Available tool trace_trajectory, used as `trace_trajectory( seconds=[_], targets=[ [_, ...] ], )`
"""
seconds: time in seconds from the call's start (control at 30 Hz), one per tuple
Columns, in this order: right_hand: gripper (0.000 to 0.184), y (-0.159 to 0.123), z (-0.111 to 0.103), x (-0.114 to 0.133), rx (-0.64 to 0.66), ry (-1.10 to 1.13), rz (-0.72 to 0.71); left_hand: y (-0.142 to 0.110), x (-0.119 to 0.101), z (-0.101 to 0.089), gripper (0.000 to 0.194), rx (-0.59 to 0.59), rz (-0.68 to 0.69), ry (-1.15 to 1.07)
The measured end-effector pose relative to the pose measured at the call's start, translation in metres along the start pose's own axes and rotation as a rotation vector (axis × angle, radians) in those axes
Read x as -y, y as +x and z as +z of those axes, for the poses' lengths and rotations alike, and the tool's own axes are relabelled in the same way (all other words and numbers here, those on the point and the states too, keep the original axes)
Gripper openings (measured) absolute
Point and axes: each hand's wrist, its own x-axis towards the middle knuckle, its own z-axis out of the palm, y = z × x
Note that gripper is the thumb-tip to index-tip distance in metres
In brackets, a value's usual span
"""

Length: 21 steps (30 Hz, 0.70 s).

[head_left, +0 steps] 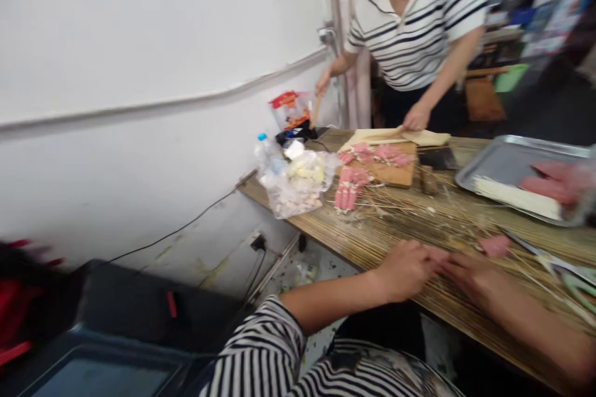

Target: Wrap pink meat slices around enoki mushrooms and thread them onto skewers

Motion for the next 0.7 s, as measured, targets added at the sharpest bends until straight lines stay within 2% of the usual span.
trace_trajectory(
  seconds=[0.1,0.23,0.37,0.5,0.6,0.7],
  targets=[
    [0.045,0.008,-0.018,0.017,0.013,0.018,0.043,-0.006,0.0,0.007,0.032,-0.105,-0.047,-0.058],
    [0.054,0.012,-0.023,0.018,0.013,0.051,0.049,-0.01,0.002,0.009,0.032,-0.133,0.012,-0.108],
    [0.054,0.013,-0.022,0.011,0.061,0.049,0.062,-0.009,0.003,0.006,0.031,-0.097,0.031,-0.103],
    [0.046,0.011,-0.022,0.012,0.055,0.046,0.109,0.001,0.007,0.001,0.035,-0.023,0.0,-0.191],
    [0.039,0.005,-0.017,0.021,-0.009,-0.067,0.155,0.011,0.01,-0.007,0.032,0.052,-0.032,-0.283],
    [0.032,-0.002,-0.008,0.029,-0.098,-0.197,0.129,0.018,0.013,-0.015,0.024,0.119,-0.038,-0.355]
  ],
)
